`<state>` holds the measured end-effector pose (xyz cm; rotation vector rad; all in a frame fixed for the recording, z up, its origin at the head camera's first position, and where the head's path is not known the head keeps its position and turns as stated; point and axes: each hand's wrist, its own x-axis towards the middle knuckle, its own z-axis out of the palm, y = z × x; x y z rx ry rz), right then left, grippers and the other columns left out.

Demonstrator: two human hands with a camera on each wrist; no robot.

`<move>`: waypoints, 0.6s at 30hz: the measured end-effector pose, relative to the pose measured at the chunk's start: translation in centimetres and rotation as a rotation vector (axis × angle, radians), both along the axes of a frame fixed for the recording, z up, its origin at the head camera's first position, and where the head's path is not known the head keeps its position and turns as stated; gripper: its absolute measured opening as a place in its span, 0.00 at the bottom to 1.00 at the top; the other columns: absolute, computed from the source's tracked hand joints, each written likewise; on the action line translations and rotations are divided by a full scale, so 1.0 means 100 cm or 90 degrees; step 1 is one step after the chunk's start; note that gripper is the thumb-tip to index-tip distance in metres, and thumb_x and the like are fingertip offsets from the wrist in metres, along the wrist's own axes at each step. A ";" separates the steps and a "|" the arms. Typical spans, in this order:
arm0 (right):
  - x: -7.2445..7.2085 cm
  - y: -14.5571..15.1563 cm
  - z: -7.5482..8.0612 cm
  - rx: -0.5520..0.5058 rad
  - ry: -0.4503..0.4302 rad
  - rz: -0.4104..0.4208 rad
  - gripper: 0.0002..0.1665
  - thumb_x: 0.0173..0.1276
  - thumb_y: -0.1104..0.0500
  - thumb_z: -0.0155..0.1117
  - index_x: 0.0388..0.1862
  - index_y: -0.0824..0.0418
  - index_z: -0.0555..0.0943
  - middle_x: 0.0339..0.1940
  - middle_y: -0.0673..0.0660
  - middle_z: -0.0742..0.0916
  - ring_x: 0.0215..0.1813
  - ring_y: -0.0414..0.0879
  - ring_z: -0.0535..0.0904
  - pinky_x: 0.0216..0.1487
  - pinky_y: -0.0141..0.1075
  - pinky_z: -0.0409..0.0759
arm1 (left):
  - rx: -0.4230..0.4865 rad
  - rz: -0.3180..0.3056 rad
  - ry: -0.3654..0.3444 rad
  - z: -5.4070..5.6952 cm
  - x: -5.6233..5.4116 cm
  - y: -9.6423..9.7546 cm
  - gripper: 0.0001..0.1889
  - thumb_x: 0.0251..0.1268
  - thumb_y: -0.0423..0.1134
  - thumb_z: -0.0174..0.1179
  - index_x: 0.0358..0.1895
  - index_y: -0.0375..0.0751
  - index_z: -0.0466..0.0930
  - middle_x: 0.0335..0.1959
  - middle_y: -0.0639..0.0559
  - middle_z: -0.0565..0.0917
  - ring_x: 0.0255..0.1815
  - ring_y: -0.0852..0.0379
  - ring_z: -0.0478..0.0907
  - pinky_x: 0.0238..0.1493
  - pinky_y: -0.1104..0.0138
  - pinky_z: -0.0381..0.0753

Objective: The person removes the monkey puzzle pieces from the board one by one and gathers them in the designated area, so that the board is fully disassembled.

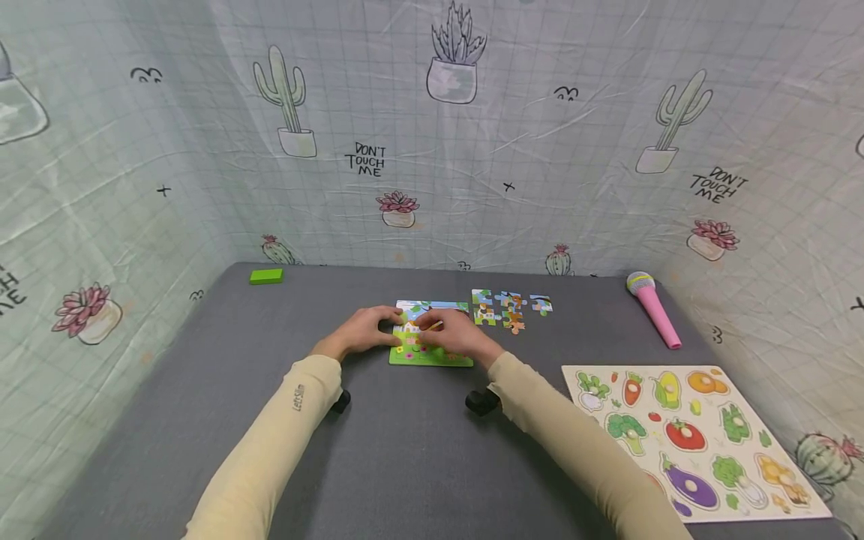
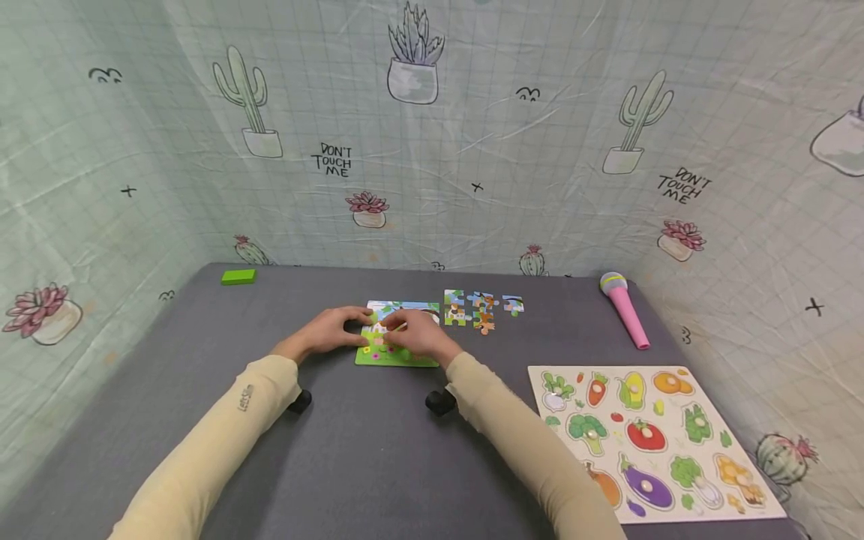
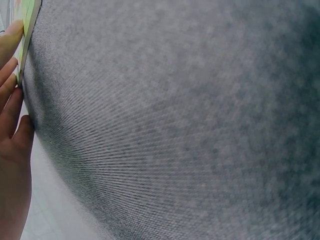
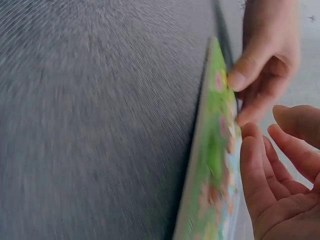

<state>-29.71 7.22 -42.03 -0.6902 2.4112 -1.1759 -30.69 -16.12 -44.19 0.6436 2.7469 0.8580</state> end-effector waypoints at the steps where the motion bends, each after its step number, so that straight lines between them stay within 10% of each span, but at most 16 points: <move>1: 0.000 -0.003 -0.002 -0.001 0.003 0.004 0.20 0.74 0.59 0.59 0.62 0.63 0.78 0.55 0.59 0.82 0.54 0.53 0.81 0.49 0.41 0.81 | 0.001 -0.001 0.000 0.000 0.000 0.000 0.24 0.63 0.44 0.67 0.59 0.37 0.79 0.70 0.45 0.70 0.73 0.43 0.61 0.72 0.50 0.61; 18: 0.002 -0.021 -0.015 0.040 0.087 0.035 0.23 0.63 0.62 0.71 0.57 0.67 0.81 0.53 0.61 0.85 0.44 0.50 0.84 0.42 0.35 0.82 | 0.004 -0.018 -0.004 0.001 0.001 -0.006 0.22 0.65 0.42 0.65 0.60 0.39 0.80 0.71 0.47 0.70 0.73 0.43 0.62 0.71 0.49 0.62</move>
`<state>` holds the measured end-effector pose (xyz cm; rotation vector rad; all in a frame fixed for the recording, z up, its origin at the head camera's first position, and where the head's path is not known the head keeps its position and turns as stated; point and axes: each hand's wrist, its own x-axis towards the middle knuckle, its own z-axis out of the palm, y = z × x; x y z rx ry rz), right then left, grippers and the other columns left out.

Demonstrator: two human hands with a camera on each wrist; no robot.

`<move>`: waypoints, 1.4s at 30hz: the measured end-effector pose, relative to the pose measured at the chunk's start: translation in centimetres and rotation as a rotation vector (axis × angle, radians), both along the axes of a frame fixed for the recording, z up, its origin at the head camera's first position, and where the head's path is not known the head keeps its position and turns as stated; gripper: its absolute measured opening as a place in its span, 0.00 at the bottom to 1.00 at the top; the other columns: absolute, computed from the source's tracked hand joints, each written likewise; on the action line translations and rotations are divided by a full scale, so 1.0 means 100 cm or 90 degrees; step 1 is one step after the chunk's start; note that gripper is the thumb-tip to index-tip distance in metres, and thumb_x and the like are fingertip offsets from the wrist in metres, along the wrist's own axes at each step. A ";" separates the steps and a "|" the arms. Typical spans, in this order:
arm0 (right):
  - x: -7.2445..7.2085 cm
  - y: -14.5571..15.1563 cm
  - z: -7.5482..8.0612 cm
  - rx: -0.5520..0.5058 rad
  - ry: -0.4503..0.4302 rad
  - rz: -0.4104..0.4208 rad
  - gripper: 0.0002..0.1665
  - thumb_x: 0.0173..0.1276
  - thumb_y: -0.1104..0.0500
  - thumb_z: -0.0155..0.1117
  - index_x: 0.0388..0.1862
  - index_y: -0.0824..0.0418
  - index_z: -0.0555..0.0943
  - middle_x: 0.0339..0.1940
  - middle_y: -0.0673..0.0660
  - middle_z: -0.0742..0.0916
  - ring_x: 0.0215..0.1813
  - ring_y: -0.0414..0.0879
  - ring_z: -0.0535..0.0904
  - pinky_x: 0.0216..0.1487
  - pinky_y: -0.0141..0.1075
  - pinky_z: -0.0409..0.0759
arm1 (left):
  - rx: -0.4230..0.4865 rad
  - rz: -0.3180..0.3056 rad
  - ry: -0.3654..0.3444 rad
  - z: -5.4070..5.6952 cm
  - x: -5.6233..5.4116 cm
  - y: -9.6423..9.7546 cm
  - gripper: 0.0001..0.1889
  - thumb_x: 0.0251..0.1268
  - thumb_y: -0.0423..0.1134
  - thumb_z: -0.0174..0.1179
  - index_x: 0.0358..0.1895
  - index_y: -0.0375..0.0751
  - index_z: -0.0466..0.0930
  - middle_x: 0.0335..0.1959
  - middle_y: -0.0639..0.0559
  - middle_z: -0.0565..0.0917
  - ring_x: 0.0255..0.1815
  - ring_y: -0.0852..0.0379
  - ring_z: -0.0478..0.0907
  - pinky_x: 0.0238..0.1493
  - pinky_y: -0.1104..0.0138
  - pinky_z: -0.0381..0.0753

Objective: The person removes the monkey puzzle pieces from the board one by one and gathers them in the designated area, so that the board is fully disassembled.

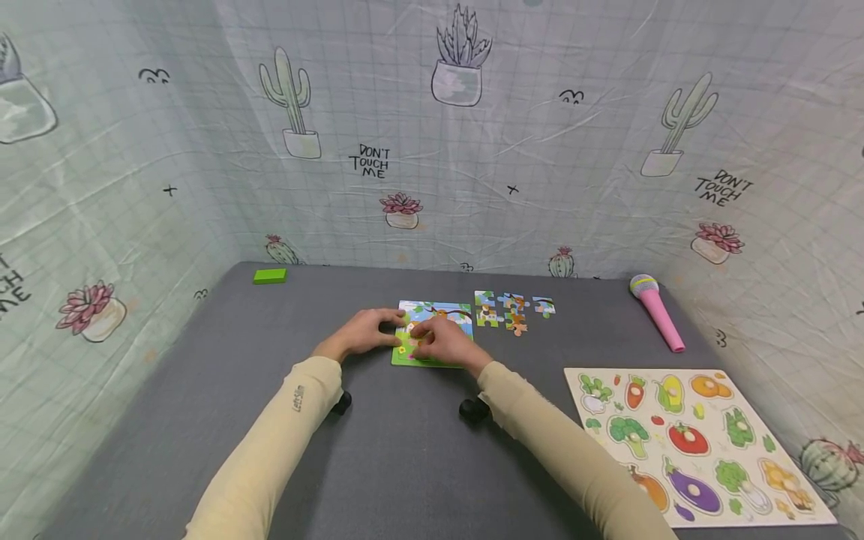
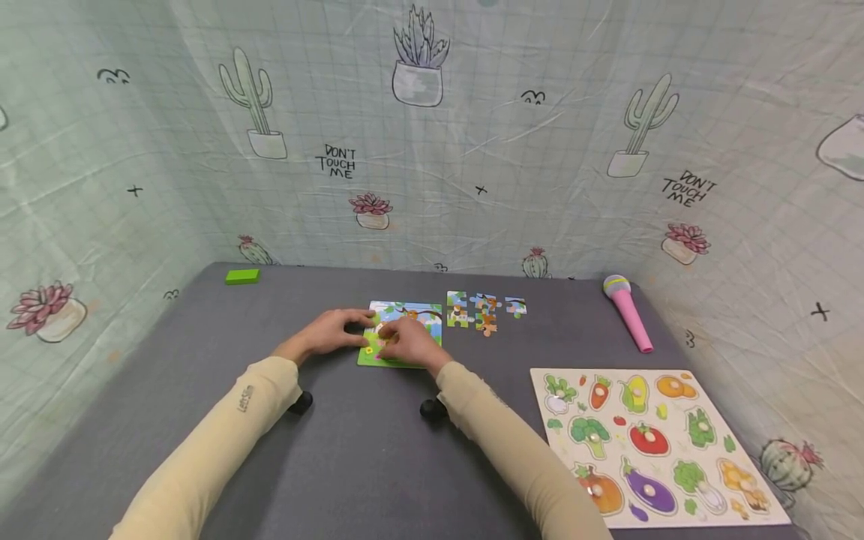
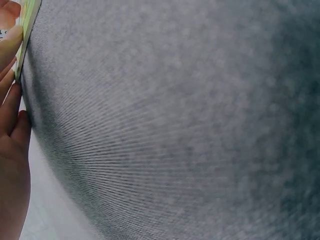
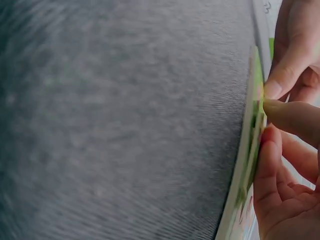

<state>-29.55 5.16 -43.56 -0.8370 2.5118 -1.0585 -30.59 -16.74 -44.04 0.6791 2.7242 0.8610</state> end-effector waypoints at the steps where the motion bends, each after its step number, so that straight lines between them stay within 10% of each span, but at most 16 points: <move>1: 0.000 -0.001 -0.001 0.005 0.017 0.007 0.23 0.62 0.62 0.72 0.56 0.67 0.81 0.52 0.62 0.85 0.43 0.49 0.84 0.42 0.35 0.82 | 0.001 -0.001 -0.001 -0.001 0.000 0.000 0.22 0.65 0.42 0.65 0.60 0.39 0.80 0.71 0.47 0.70 0.73 0.43 0.62 0.71 0.48 0.62; 10: 0.001 -0.006 -0.001 0.043 0.142 0.064 0.19 0.59 0.63 0.74 0.50 0.65 0.85 0.39 0.57 0.87 0.38 0.47 0.80 0.40 0.32 0.78 | 0.018 0.005 -0.022 0.002 0.001 -0.003 0.21 0.64 0.40 0.66 0.60 0.39 0.80 0.71 0.48 0.69 0.73 0.42 0.60 0.72 0.47 0.60; 42: 0.000 0.000 -0.007 -0.013 0.059 0.070 0.15 0.65 0.64 0.69 0.50 0.63 0.80 0.47 0.59 0.83 0.40 0.48 0.79 0.45 0.40 0.78 | -0.004 -0.022 -0.013 0.002 -0.004 -0.003 0.18 0.65 0.38 0.64 0.57 0.41 0.82 0.71 0.47 0.70 0.72 0.41 0.62 0.71 0.47 0.61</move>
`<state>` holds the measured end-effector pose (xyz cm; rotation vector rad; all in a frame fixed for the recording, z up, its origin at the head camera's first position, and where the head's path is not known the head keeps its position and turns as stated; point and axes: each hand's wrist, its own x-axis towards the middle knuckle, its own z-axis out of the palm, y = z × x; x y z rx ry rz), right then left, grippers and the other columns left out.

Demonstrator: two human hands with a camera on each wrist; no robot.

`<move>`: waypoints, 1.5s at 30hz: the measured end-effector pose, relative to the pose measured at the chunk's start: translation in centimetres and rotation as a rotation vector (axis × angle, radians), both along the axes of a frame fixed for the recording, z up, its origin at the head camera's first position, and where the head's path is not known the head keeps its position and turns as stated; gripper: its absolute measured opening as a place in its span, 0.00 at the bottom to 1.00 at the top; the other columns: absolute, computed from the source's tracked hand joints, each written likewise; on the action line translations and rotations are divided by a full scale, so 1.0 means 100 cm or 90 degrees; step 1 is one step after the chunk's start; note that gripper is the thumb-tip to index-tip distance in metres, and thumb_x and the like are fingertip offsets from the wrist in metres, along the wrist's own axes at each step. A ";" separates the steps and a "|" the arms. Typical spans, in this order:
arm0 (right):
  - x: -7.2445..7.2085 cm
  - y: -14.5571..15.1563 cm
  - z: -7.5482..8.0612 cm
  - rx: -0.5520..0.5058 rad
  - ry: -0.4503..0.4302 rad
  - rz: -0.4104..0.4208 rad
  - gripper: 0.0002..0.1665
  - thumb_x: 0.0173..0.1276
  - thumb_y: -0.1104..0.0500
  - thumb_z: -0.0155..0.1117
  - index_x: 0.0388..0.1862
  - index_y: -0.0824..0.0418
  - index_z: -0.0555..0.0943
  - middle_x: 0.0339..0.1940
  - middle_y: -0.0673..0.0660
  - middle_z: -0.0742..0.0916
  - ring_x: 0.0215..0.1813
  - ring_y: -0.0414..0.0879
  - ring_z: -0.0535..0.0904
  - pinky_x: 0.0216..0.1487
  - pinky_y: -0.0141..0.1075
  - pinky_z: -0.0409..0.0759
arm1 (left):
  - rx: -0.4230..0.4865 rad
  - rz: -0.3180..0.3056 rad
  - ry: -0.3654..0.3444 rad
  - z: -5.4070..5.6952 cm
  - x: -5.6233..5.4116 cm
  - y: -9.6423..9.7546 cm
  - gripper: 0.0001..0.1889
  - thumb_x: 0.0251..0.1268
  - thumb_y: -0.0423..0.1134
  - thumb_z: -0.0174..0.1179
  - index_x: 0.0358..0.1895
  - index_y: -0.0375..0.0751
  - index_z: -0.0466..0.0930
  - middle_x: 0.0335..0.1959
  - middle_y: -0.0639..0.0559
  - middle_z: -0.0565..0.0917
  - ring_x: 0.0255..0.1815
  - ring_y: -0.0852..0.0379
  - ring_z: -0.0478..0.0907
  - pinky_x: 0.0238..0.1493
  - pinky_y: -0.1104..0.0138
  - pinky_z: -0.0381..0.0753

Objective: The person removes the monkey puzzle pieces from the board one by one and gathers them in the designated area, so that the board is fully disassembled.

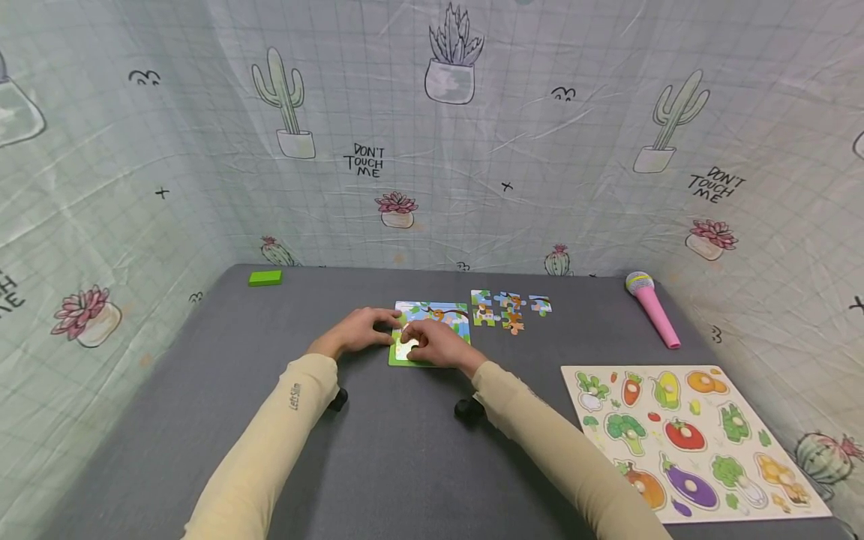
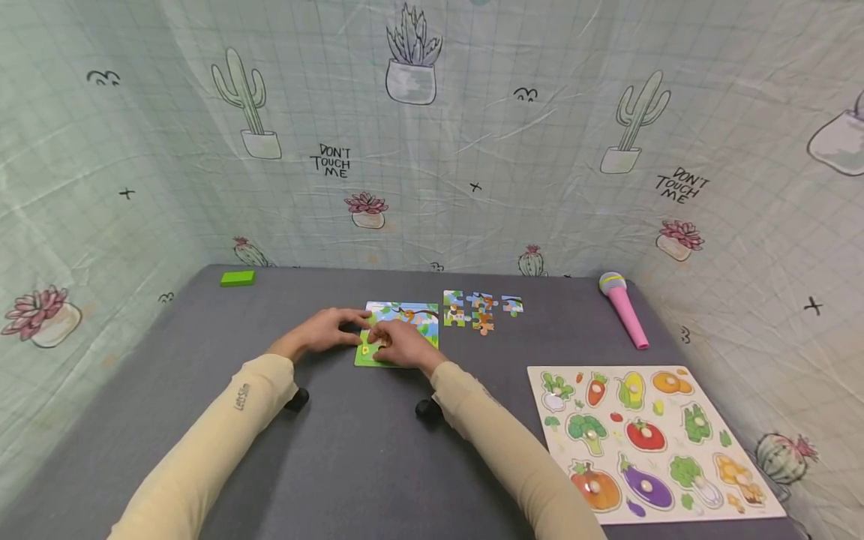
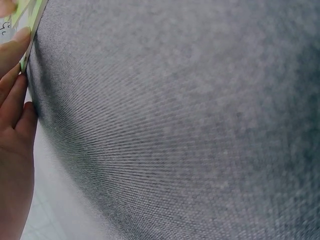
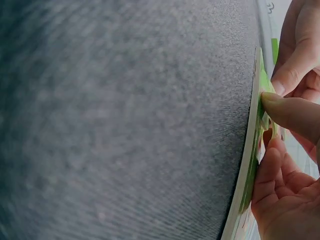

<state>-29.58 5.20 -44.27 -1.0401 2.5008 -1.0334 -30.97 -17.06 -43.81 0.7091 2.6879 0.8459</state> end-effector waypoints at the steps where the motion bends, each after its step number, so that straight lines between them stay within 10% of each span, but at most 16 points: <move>1: 0.000 0.000 0.000 -0.001 0.002 -0.001 0.15 0.64 0.64 0.69 0.50 0.62 0.81 0.46 0.58 0.83 0.41 0.48 0.79 0.46 0.40 0.78 | 0.001 0.001 -0.002 0.000 0.000 0.000 0.18 0.65 0.38 0.64 0.57 0.41 0.82 0.71 0.47 0.70 0.72 0.41 0.62 0.71 0.47 0.61; 16: -0.003 0.007 0.004 -0.020 -0.128 -0.025 0.21 0.69 0.64 0.64 0.61 0.59 0.80 0.59 0.57 0.82 0.57 0.52 0.80 0.51 0.36 0.80 | -0.009 0.005 -0.009 0.001 0.000 0.001 0.17 0.66 0.39 0.64 0.57 0.41 0.83 0.71 0.47 0.69 0.73 0.41 0.61 0.72 0.46 0.60; 45: 0.000 0.010 0.005 -0.026 -0.101 -0.037 0.19 0.69 0.64 0.64 0.59 0.61 0.81 0.58 0.57 0.83 0.56 0.53 0.81 0.49 0.37 0.81 | -0.019 0.005 -0.011 0.001 -0.001 0.002 0.17 0.66 0.39 0.64 0.57 0.42 0.82 0.71 0.47 0.69 0.73 0.40 0.61 0.71 0.45 0.60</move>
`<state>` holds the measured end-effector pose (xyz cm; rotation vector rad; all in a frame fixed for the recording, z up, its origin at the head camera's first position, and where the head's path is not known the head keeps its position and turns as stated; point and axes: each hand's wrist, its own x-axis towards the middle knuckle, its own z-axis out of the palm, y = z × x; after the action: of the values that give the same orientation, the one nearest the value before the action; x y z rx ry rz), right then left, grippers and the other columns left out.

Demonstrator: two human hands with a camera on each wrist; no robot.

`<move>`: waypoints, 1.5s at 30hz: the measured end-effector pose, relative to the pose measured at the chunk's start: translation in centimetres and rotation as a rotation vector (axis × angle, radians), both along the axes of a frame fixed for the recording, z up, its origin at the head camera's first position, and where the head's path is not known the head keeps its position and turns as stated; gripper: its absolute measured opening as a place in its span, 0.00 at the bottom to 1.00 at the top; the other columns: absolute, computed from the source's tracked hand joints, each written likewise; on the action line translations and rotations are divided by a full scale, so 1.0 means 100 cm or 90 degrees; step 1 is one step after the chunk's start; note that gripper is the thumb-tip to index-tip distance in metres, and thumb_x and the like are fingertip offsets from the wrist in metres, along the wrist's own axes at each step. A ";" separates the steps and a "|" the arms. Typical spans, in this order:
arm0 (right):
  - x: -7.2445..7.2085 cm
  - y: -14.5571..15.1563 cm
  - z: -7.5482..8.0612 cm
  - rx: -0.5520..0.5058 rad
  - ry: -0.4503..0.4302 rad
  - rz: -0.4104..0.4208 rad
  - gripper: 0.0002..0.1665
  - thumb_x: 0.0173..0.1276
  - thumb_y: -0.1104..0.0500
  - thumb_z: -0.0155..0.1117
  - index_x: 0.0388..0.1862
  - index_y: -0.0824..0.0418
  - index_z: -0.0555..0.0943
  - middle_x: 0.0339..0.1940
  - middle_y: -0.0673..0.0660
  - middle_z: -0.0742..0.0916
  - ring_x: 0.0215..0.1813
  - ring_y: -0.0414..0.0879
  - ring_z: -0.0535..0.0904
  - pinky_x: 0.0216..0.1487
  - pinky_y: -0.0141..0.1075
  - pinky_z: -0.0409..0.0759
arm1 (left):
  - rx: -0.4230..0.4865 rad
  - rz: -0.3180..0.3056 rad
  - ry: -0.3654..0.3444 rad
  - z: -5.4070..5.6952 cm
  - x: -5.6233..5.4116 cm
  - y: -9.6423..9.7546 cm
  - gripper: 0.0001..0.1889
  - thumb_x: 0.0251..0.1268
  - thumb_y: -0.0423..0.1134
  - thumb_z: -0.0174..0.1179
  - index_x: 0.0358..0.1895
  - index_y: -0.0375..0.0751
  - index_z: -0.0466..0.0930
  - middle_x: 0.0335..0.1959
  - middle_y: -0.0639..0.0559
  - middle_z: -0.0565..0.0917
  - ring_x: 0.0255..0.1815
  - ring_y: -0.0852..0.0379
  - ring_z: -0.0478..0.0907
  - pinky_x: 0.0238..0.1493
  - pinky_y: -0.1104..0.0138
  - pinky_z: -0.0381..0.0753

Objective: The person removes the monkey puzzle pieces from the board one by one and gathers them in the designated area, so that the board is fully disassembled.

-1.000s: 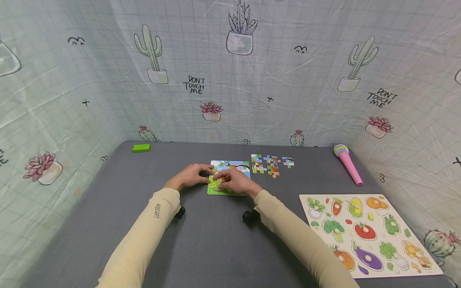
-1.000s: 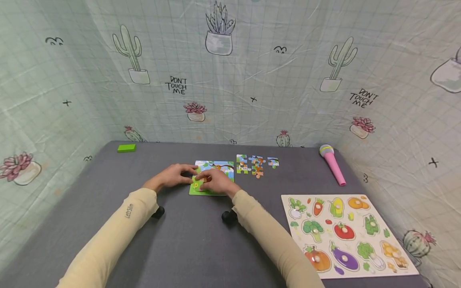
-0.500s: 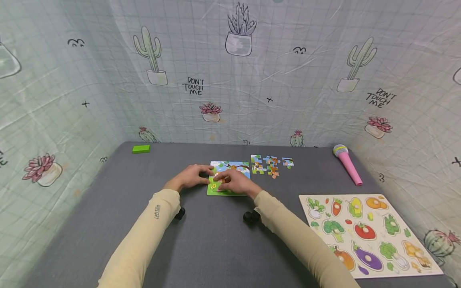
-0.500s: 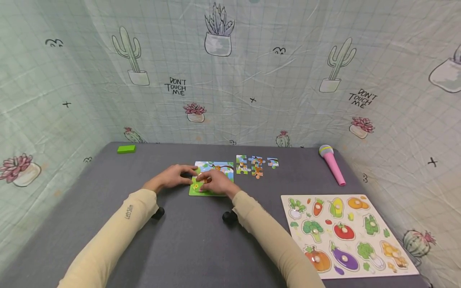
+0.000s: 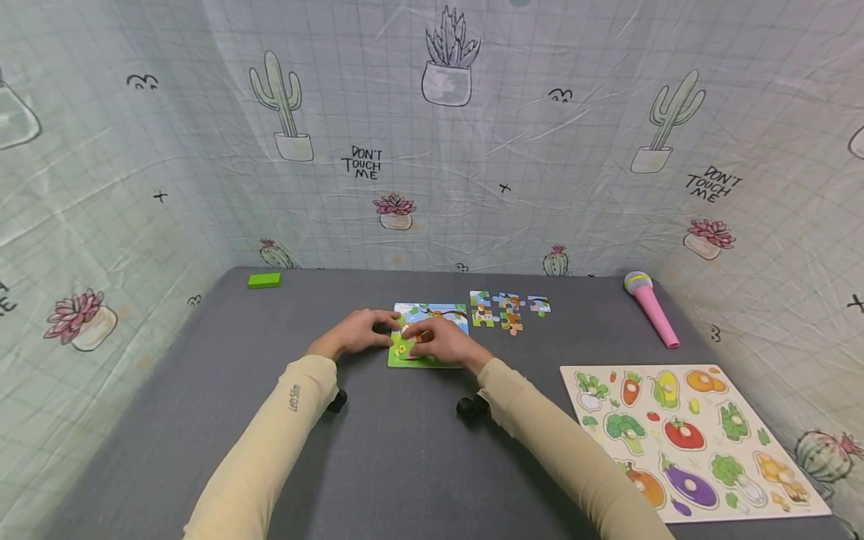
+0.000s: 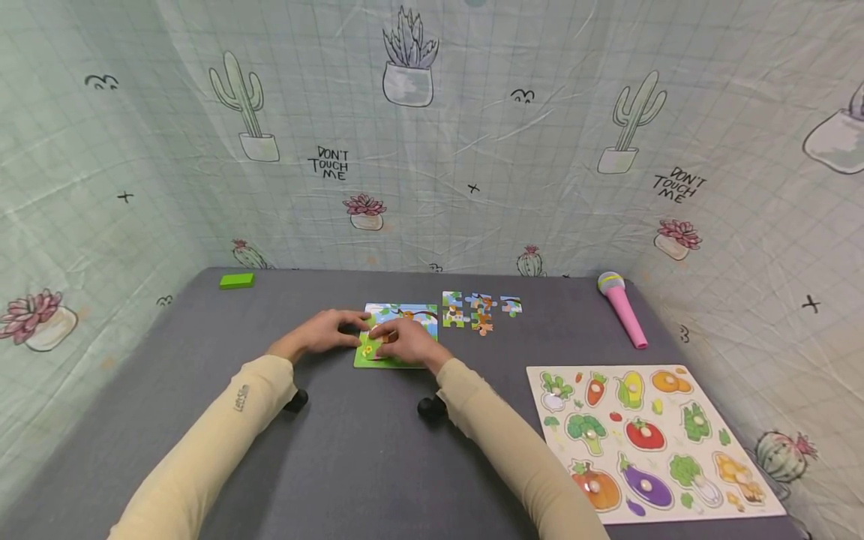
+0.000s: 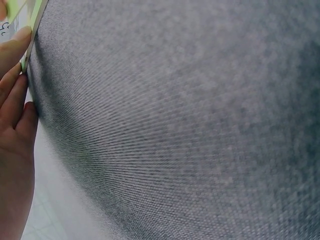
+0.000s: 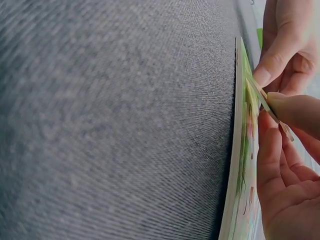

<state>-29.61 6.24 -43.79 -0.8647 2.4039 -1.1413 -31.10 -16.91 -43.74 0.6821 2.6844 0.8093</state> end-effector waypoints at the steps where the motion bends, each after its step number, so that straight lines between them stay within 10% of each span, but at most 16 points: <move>1: 0.000 0.000 0.000 -0.001 -0.003 -0.004 0.19 0.69 0.64 0.64 0.59 0.61 0.81 0.58 0.57 0.83 0.55 0.52 0.81 0.49 0.37 0.81 | 0.000 0.001 0.000 0.000 0.000 0.000 0.18 0.66 0.39 0.64 0.57 0.41 0.82 0.71 0.47 0.69 0.73 0.41 0.61 0.71 0.46 0.60; 22: 0.001 0.100 0.013 -0.098 -0.115 -0.266 0.23 0.70 0.63 0.63 0.64 0.62 0.76 0.68 0.61 0.74 0.67 0.59 0.70 0.61 0.52 0.75 | 0.017 0.018 -0.006 -0.006 0.003 0.003 0.19 0.65 0.41 0.65 0.58 0.40 0.81 0.72 0.47 0.68 0.74 0.42 0.60 0.72 0.47 0.59; 45: 0.005 0.118 -0.003 -0.030 -0.040 -0.241 0.19 0.68 0.64 0.65 0.57 0.67 0.81 0.55 0.65 0.81 0.53 0.57 0.78 0.45 0.46 0.79 | 0.006 0.021 -0.016 -0.004 0.002 0.002 0.20 0.65 0.41 0.65 0.58 0.41 0.81 0.72 0.47 0.68 0.74 0.42 0.59 0.72 0.47 0.59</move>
<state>-29.08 18.04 -44.10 -0.3861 2.5643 -1.3395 -30.87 -16.66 -44.14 0.6264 2.6773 0.8330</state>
